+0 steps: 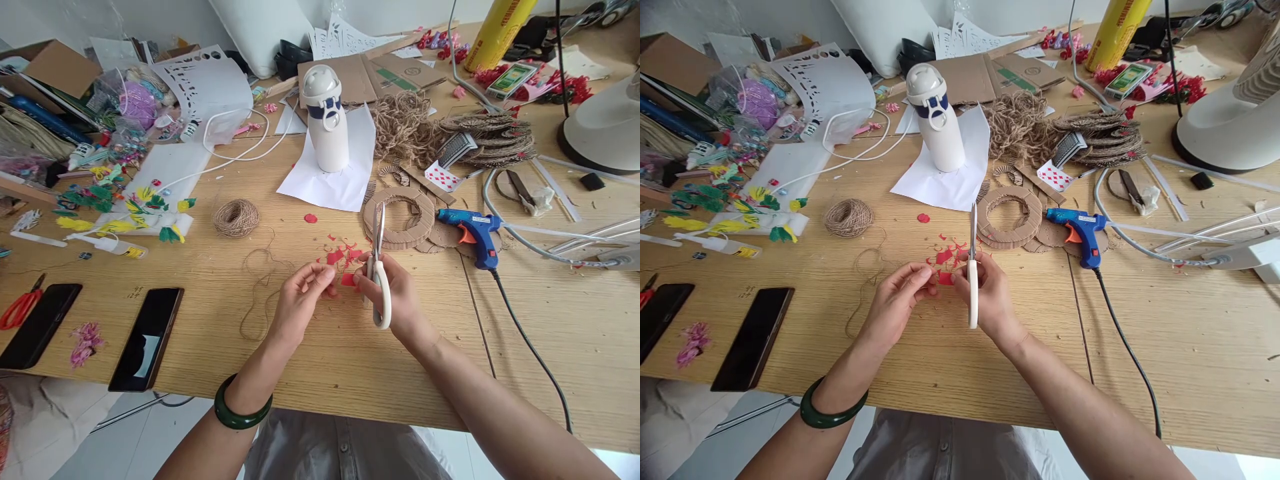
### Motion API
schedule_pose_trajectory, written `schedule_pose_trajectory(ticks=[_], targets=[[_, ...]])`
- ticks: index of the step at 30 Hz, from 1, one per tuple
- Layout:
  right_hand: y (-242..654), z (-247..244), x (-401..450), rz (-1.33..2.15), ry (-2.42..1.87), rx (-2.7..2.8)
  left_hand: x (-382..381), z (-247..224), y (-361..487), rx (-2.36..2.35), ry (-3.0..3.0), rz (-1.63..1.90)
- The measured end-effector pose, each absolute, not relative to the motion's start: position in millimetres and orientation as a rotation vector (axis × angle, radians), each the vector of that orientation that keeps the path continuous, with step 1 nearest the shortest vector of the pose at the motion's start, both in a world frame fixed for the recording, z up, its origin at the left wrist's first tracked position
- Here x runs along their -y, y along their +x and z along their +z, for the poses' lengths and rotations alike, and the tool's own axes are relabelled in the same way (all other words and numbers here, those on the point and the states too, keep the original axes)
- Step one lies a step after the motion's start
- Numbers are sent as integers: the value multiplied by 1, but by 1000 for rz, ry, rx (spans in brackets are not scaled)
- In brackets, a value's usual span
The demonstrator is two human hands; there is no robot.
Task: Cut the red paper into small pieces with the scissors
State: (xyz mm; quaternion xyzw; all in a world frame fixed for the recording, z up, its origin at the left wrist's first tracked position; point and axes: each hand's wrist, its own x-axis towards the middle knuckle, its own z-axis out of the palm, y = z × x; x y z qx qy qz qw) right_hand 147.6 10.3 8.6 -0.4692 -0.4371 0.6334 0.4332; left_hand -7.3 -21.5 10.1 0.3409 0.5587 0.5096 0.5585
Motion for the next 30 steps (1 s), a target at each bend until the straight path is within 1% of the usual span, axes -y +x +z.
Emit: schedule_pose_trajectory(ticks=[4,14,18,22,27,30], targets=[[148,10,-10,1561,-1177,1103,24,7,-1,-1297,892,1112],[147,12,-10,1589,-1182,1082,20,5,3,-1292,911,1125],[148,15,-10,1555,-1200,1149,12,9,4,-1333,819,1230],[149,17,-11,1568,-1116,1265,0,18,3,-1282,694,1375],[152,18,-8,1619,-1089,1461,-8,25,5,-1218,613,1460],[153,17,-6,1635,-1112,1486,-7,24,6,-1203,572,1492]])
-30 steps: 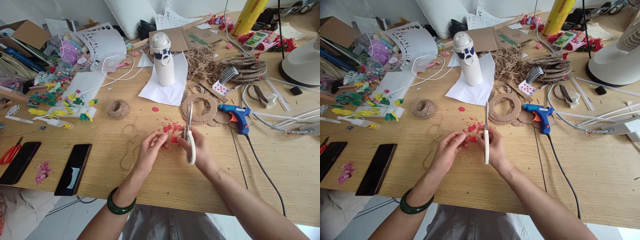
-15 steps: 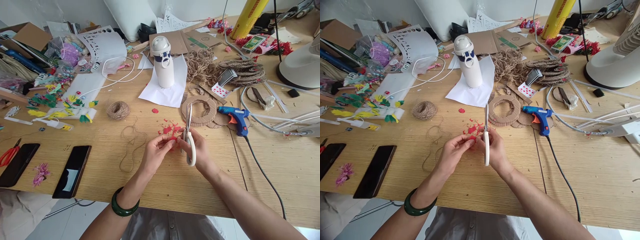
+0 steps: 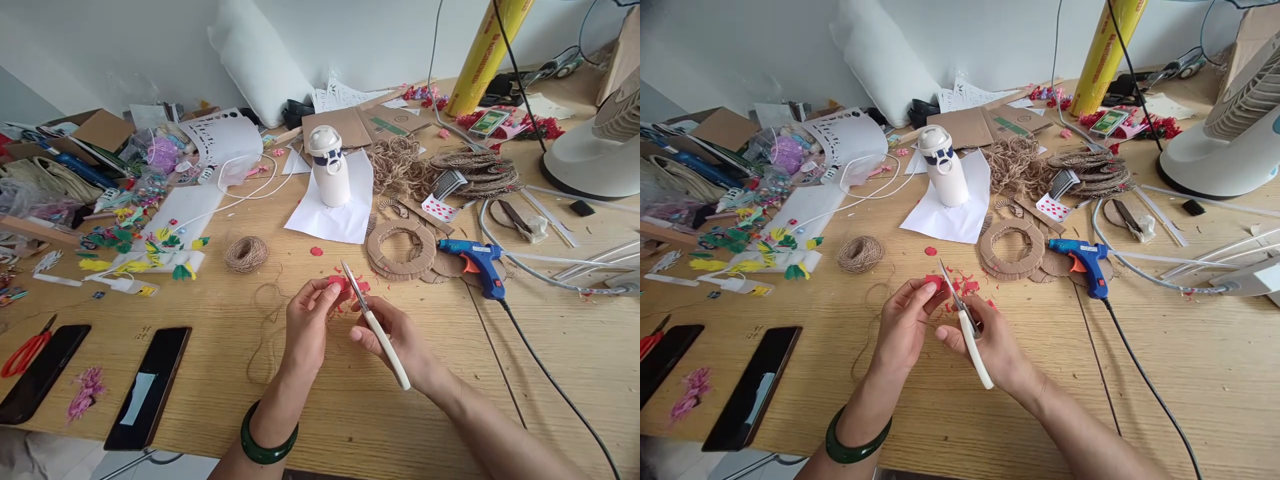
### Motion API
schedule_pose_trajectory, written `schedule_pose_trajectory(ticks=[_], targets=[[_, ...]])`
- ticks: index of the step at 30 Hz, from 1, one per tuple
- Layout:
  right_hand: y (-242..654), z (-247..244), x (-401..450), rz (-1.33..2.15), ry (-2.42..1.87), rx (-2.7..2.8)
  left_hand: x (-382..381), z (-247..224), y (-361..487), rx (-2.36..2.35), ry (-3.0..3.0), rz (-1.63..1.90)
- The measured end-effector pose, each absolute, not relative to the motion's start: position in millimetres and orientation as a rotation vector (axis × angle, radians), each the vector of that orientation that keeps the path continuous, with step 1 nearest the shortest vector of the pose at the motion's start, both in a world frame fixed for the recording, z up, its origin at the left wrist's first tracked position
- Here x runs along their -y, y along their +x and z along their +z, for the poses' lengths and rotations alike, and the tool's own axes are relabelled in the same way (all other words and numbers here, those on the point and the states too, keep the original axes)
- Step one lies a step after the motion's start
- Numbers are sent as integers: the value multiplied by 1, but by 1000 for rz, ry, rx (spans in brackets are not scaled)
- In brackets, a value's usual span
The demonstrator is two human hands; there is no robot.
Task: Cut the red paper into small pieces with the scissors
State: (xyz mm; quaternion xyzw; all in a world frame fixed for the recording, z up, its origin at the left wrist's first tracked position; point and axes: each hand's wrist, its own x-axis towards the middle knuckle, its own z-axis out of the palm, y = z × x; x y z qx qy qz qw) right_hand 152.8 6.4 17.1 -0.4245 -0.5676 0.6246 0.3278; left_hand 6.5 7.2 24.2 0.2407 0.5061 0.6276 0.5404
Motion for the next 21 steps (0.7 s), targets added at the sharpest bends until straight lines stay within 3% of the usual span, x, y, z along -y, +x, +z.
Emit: schedule_pose_trajectory(ticks=[21], targets=[[148,21,0,1728,-1103,1467,6,14,10,-1318,586,1472]])
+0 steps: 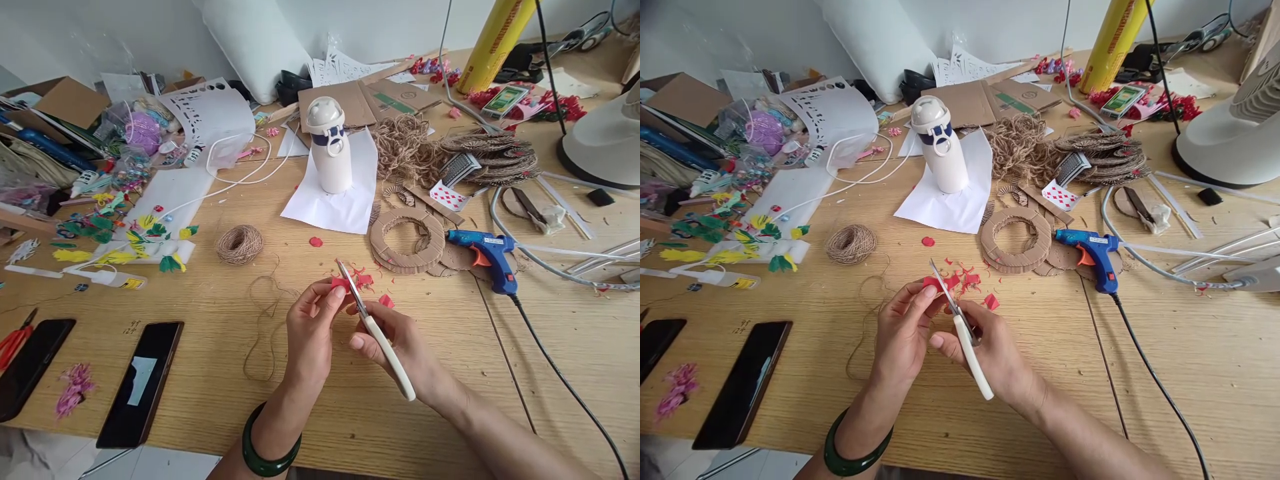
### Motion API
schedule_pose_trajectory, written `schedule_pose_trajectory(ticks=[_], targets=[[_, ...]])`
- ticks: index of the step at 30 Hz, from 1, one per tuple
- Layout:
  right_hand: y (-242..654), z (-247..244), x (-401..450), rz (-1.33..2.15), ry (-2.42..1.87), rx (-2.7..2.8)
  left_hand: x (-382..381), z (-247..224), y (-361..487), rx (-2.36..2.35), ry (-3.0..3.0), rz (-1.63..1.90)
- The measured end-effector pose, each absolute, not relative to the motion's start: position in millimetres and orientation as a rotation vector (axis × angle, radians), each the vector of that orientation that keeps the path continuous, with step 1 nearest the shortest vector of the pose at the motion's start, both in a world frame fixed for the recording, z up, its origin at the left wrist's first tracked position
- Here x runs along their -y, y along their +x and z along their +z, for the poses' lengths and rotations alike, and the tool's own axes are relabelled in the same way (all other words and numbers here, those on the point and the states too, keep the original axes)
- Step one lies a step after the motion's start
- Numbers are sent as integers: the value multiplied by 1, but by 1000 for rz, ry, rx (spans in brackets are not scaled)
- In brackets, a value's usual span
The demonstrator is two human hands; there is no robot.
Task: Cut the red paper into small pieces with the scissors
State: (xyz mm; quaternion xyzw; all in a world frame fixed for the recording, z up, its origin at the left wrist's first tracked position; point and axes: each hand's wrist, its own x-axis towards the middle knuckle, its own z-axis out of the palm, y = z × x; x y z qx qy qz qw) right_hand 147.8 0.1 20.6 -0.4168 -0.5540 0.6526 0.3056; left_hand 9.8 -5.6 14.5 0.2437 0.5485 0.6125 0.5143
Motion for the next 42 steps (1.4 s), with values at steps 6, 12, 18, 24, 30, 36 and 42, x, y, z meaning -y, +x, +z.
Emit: schedule_pose_trajectory(ticks=[6,12,18,24,30,36,42], targets=[[148,20,-1,1724,-1093,1458,7,13,11,-1275,573,1482],[148,16,0,1732,-1105,1468,6,11,11,-1262,574,1505],[149,17,1,1766,-1079,1427,6,13,11,-1237,539,1496],[148,16,0,1779,-1091,1414,4,15,10,-1161,486,1509],[147,16,-1,1767,-1112,1426,3,16,9,-1105,429,1477],[147,16,-1,1764,-1124,1433,2,17,9,-1081,411,1467],[147,11,1,1745,-1128,1436,2,17,8,-1075,402,1467]])
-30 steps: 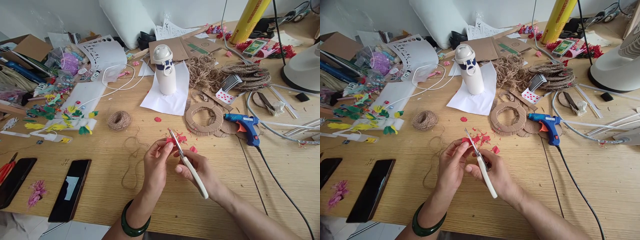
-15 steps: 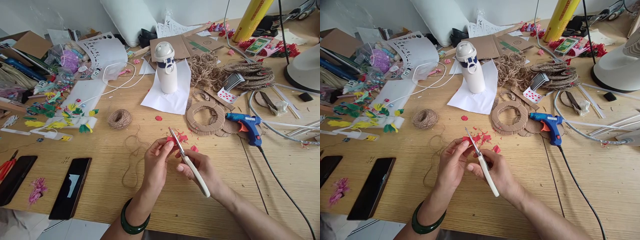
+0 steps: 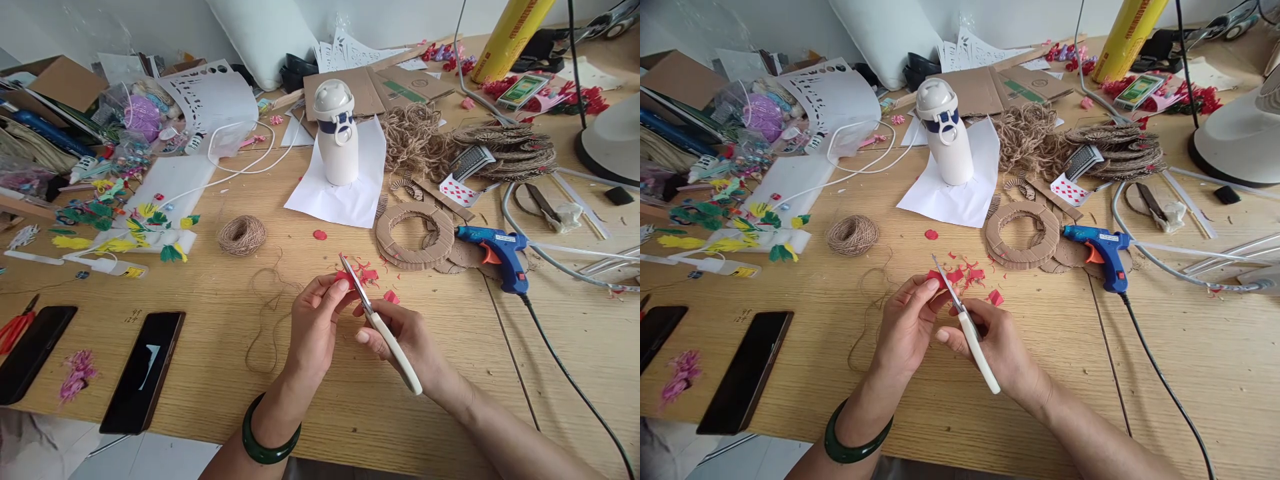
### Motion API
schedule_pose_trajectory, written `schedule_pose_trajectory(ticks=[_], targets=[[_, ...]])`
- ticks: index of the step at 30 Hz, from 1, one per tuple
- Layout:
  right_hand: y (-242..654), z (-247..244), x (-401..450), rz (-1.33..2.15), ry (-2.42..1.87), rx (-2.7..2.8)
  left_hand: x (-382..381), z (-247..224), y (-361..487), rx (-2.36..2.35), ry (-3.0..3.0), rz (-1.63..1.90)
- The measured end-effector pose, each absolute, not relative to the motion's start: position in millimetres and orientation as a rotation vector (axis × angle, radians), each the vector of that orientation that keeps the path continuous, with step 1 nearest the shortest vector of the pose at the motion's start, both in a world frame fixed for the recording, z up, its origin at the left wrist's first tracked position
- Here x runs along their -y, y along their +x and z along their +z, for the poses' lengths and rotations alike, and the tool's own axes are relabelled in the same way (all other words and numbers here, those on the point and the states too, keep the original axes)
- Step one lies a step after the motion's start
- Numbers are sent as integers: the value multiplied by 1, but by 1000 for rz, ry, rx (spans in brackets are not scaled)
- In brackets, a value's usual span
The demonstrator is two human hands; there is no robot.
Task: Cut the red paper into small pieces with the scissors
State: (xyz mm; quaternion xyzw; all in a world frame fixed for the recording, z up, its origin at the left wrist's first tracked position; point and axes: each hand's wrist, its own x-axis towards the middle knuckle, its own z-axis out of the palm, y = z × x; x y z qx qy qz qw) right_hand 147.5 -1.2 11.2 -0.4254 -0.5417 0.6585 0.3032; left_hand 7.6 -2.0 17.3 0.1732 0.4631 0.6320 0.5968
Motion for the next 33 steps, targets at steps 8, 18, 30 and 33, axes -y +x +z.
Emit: schedule_pose_trajectory(ticks=[8,18,30,33], targets=[[148,11,1,1730,-1126,1457,0,17,6,-1088,411,1463],[147,12,2,1702,-1170,1496,-1,18,5,-1093,430,1470],[148,10,1,1664,-1196,1543,-2,14,3,-1109,406,1477],[148,9,2,1650,-1208,1551,-2,15,3,-1110,408,1478]])
